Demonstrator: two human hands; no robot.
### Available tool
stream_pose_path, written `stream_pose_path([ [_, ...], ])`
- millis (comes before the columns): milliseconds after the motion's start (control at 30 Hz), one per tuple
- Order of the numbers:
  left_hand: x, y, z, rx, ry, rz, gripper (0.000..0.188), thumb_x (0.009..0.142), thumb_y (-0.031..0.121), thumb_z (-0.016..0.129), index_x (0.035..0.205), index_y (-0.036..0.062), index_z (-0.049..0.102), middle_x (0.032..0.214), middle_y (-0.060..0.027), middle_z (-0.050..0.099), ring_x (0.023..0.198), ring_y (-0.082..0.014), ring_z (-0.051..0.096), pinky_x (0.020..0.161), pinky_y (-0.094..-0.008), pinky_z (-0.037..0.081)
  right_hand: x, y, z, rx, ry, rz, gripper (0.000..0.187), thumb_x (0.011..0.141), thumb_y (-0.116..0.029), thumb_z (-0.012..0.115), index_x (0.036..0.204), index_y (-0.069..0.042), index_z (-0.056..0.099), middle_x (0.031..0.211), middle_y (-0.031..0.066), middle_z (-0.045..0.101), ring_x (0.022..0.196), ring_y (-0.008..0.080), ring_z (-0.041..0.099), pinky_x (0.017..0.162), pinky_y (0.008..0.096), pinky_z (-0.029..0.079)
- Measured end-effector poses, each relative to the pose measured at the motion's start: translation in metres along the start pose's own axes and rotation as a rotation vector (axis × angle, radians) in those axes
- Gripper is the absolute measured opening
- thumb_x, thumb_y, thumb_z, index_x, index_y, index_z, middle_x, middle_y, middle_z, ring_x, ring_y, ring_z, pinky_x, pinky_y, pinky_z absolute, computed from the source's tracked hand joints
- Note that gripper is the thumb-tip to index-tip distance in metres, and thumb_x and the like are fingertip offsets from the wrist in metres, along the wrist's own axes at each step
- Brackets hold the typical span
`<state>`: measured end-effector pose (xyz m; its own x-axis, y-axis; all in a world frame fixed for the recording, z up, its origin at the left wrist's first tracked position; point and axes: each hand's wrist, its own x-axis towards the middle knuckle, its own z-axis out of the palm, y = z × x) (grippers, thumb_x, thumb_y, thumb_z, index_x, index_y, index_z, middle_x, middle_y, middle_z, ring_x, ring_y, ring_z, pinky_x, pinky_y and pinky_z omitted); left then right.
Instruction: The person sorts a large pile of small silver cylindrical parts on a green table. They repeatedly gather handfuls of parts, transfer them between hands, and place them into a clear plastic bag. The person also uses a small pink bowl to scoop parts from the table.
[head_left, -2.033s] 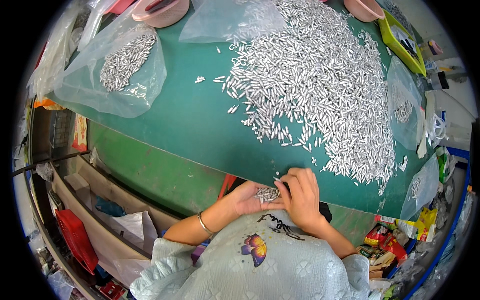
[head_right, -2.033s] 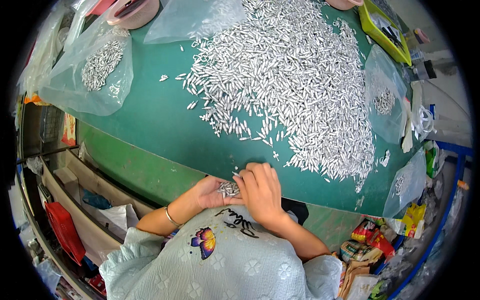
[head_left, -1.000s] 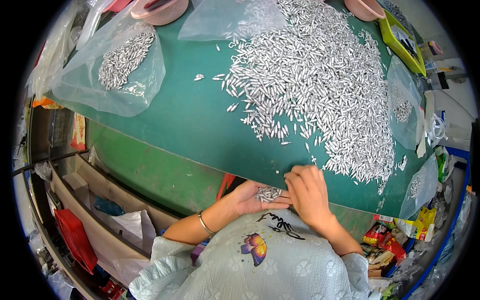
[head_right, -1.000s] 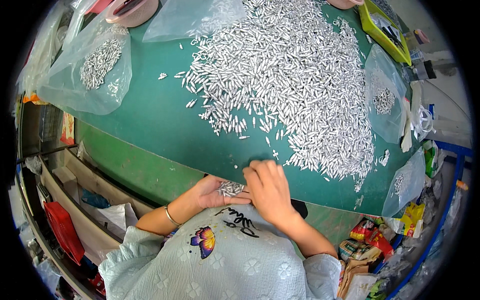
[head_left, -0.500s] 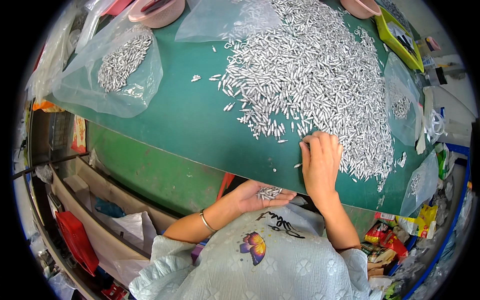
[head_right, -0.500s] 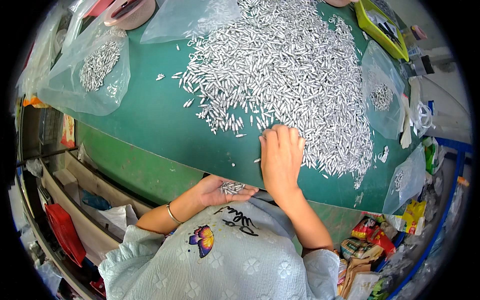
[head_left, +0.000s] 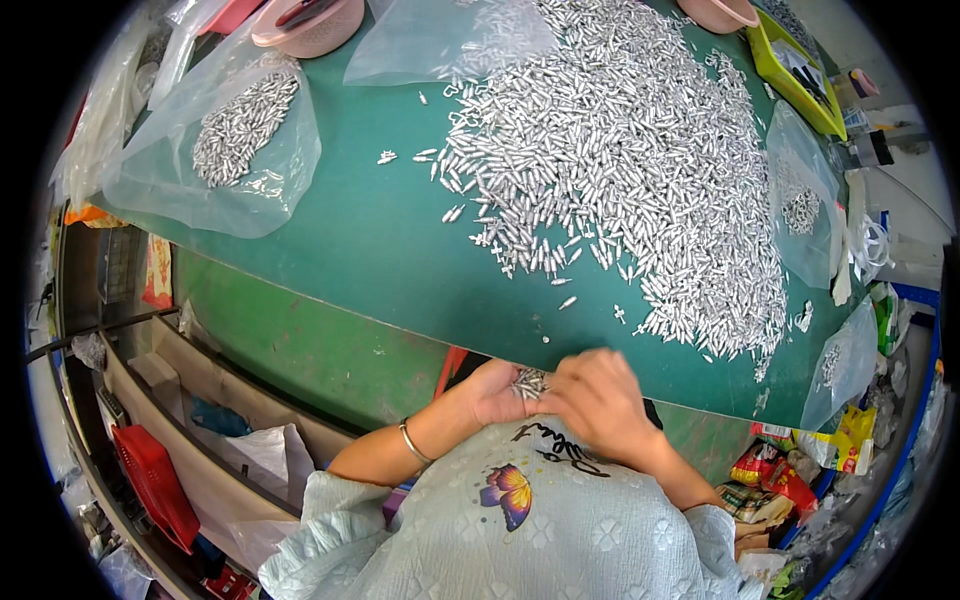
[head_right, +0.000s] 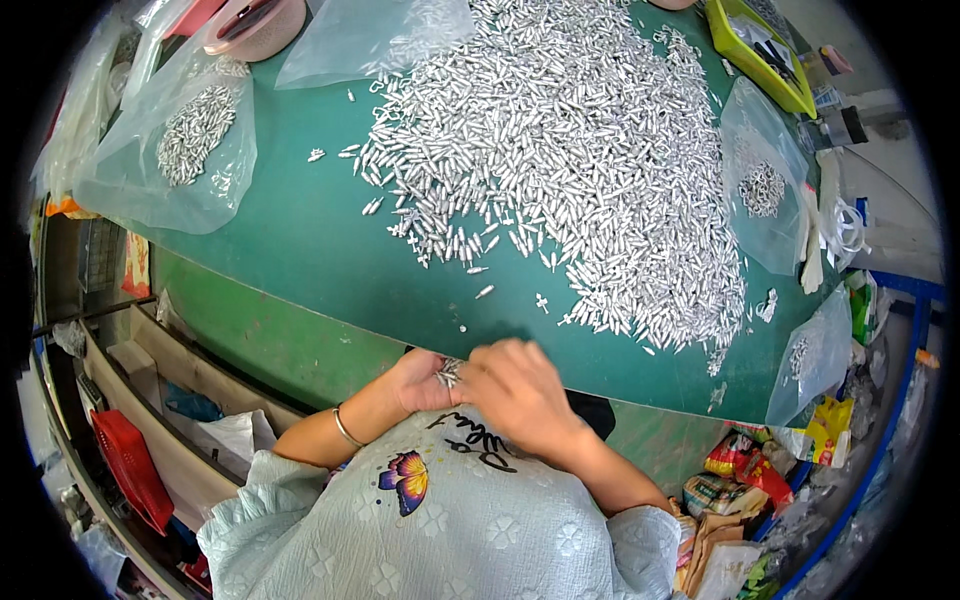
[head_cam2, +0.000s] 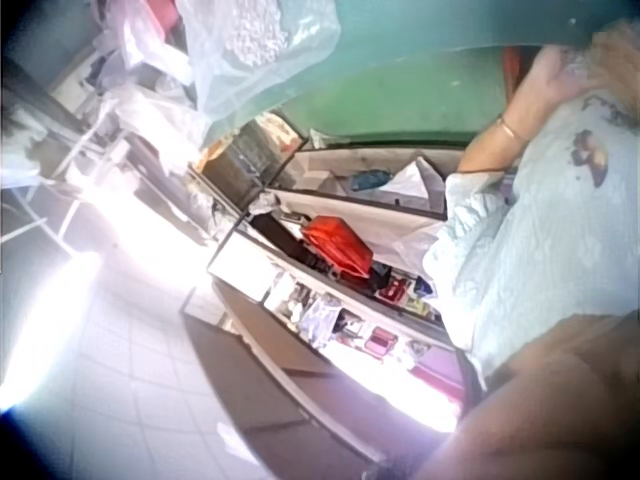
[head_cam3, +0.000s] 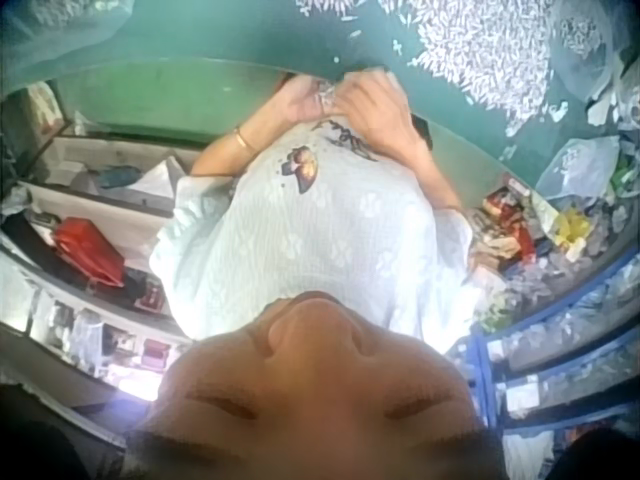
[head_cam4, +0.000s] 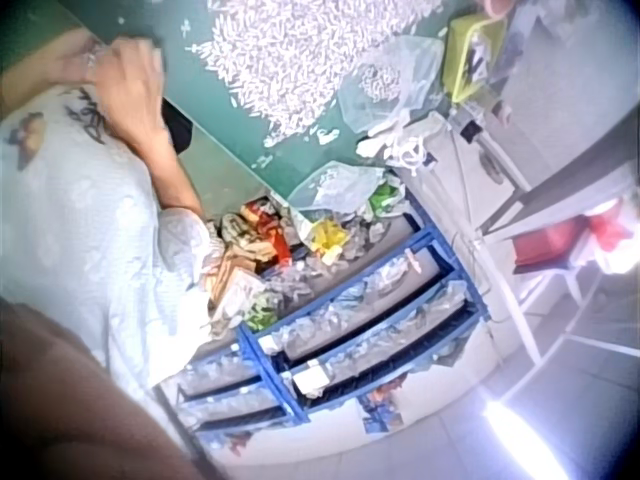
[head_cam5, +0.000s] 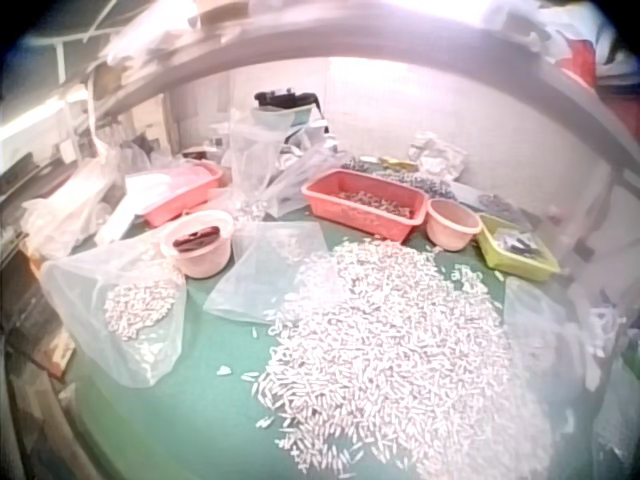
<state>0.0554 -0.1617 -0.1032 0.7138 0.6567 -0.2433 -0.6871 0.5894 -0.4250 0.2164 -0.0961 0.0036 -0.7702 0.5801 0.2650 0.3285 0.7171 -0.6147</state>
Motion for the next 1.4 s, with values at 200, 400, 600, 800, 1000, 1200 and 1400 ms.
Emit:
stream_pose_path([
  [200, -0.002, 0.005, 0.003, 0.012, -0.023, -0.068, 0.055, 0.101, 0.036, 0.036, 0.130, -0.0087, 0.047, 0.126, -0.0299, 0.054, 0.114, -0.0405, 0.058, 0.096, -0.0490, 0.050, 0.044, 0.033, 0.015, -0.175, 0.161, 0.113, 0.026, 0.076, -0.002, 0.069, 0.101, -0.001, 0.061, 0.098, 0.0090, 0.055, 0.086, 0.0275, 0.053, 0.071, 0.0370, 0.042],
  [400, -0.012, 0.006, 0.017, 0.281, 0.108, 0.009, 0.049, 0.101, 0.029, 0.038, 0.133, -0.0072, 0.044, 0.130, -0.0302, 0.051, 0.119, -0.0368, 0.056, 0.101, -0.0439, 0.047, 0.054, 0.030, 0.016, -0.149, 0.165, 0.156, 0.023, 0.078, -0.002, 0.067, 0.099, 0.000, 0.059, 0.099, 0.0101, 0.053, 0.087, 0.0292, 0.052, 0.075, 0.0382, 0.044],
  [600, -0.011, 0.010, 0.016, 0.242, 0.010, -0.036, 0.052, 0.101, 0.033, 0.035, 0.135, -0.0066, 0.043, 0.132, -0.0314, 0.049, 0.123, -0.0398, 0.051, 0.102, -0.0461, 0.045, 0.047, 0.029, 0.010, -0.120, 0.050, 0.166, 0.019, 0.079, -0.002, 0.066, 0.095, 0.000, 0.057, 0.097, 0.0122, 0.053, 0.088, 0.0311, 0.054, 0.074, 0.0398, 0.046],
  [800, -0.006, 0.002, 0.005, 0.059, -0.019, 0.009, 0.046, 0.100, 0.030, 0.040, 0.127, -0.0058, 0.048, 0.124, -0.0266, 0.056, 0.114, -0.0364, 0.058, 0.100, -0.0478, 0.047, 0.002, -0.007, 0.000, 0.010, -0.123, 0.223, 0.018, 0.078, -0.002, 0.067, 0.093, 0.000, 0.057, 0.095, 0.0135, 0.054, 0.086, 0.0326, 0.057, 0.073, 0.0399, 0.048],
  [1000, -0.005, -0.002, 0.013, 0.194, 0.277, 0.030, 0.030, 0.097, 0.021, 0.050, 0.113, -0.0025, 0.057, 0.104, -0.0159, 0.065, 0.093, -0.0262, 0.066, 0.084, -0.0412, 0.056, 0.017, 0.000, 0.000, 0.050, -0.039, 0.111, 0.026, 0.077, -0.006, 0.069, 0.101, 0.001, 0.059, 0.104, 0.0147, 0.055, 0.088, 0.0316, 0.055, 0.073, 0.0404, 0.046],
  [1200, -0.008, -0.001, 0.006, 0.267, 0.227, 0.022, 0.029, 0.094, 0.013, 0.054, 0.114, -0.0065, 0.054, 0.101, -0.0171, 0.061, 0.086, -0.0231, 0.060, 0.072, -0.0323, 0.052, 0.083, 0.016, 0.018, -0.355, 0.148, 0.275, 0.034, 0.076, -0.012, 0.073, 0.104, 0.000, 0.057, 0.105, 0.0136, 0.051, 0.093, 0.0305, 0.050, 0.076, 0.0372, 0.042],
  [1400, -0.023, 0.006, 0.005, 0.274, 0.255, 0.112, 0.021, 0.091, 0.012, 0.059, 0.107, -0.0015, 0.059, 0.094, -0.0124, 0.064, 0.083, -0.0196, 0.064, 0.071, -0.0304, 0.054, 0.084, 0.023, 0.028, -0.272, 0.120, 0.249, 0.031, 0.077, -0.013, 0.072, 0.100, -0.002, 0.055, 0.096, 0.0124, 0.047, 0.088, 0.0284, 0.050, 0.073, 0.0382, 0.044],
])
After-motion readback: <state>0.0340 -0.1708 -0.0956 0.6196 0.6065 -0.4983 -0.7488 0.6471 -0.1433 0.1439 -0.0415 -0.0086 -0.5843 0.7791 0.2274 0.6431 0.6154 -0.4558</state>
